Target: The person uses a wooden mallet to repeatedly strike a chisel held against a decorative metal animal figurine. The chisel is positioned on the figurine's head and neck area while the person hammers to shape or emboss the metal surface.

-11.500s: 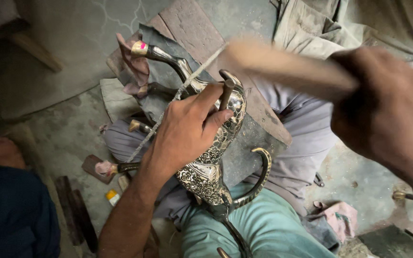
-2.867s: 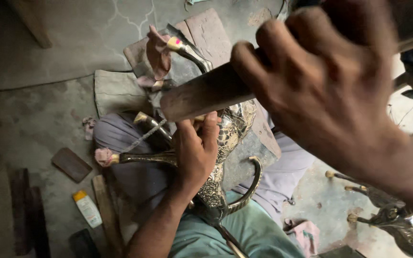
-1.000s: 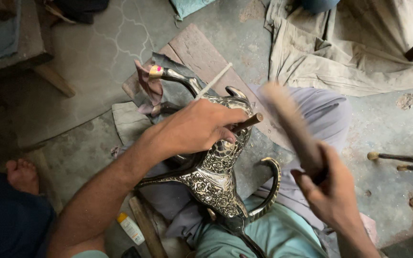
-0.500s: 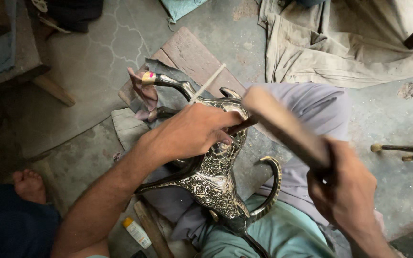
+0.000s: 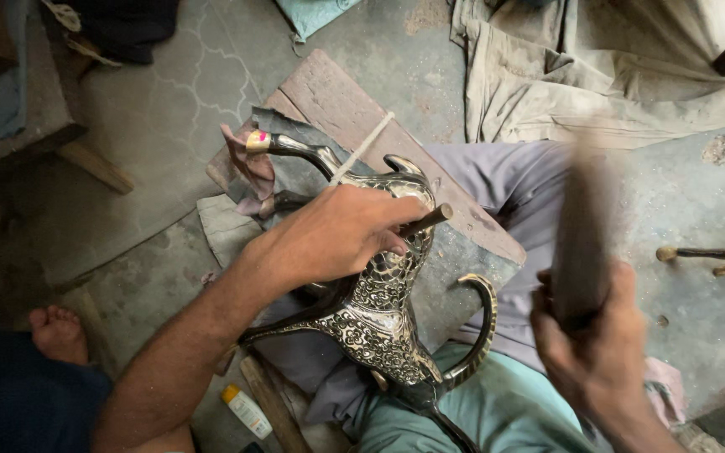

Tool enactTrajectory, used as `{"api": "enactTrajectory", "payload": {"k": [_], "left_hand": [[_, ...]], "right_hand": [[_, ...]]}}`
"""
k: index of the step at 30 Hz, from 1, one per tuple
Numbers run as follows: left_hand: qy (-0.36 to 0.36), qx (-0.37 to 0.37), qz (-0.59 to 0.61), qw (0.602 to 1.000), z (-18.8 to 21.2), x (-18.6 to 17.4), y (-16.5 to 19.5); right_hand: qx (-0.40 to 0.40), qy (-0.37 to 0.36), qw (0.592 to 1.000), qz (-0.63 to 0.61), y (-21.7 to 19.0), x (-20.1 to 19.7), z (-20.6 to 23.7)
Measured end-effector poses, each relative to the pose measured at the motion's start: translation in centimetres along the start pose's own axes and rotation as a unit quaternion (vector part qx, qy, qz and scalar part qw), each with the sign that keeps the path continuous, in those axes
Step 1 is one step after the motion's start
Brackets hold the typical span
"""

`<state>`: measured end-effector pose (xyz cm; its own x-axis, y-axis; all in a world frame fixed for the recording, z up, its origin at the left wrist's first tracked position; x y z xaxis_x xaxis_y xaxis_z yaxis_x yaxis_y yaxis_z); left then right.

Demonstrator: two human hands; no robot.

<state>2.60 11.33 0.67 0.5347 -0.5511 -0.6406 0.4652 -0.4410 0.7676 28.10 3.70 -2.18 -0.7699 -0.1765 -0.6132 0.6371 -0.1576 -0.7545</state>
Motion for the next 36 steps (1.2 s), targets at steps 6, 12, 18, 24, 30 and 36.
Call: {"api": "enactTrajectory", "payload": {"k": [6, 12, 18, 24, 30, 36], "left_hand": [[-0.006, 0.006, -0.003, 1.000, 0.0, 0.1, 0.1], [-0.008, -0.002, 0.026, 1.000, -0.1, 0.3, -0.1], [-0.008, 0.002, 0.007, 1.000, -0.1, 0.2, 0.2], [-0.038, -0.043, 0.052, 0.997, 0.0, 0.9, -0.9], [0.008, 0.008, 0.011, 1.000, 0.6, -0.1, 0.2], [0.018, -0.048, 0.014, 0.999, 1.1, 0.1, -0.4]], "right_hand": [[0.027, -0.015, 0.981, 0.189, 1.3, -0.2, 0.0], [-0.030, -0.014, 0.974, 0.226, -1.7, 0.6, 0.2], [-0.045, -0.004, 0.987, 0.157, -2.4, 0.6, -0.1], [-0.080, 0.024, 0.968, 0.235, -1.9, 0.4, -0.3], [-0.110, 0.045, 0.984, 0.134, -3.3, 0.5, -0.5], [-0.058, -0.003, 0.988, 0.141, -2.8, 0.7, -2.4]]}}
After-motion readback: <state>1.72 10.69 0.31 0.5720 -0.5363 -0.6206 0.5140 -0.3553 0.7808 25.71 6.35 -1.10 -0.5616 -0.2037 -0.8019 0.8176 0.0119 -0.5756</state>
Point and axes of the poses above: each hand's wrist, its own z-axis away from the middle knuckle, its own x-axis out of the palm, y = z × x, the point moved 10 cm from there along -z, towards the middle knuckle, and after that the axes turned 6 degrees about -y, right-handed, at the moved point
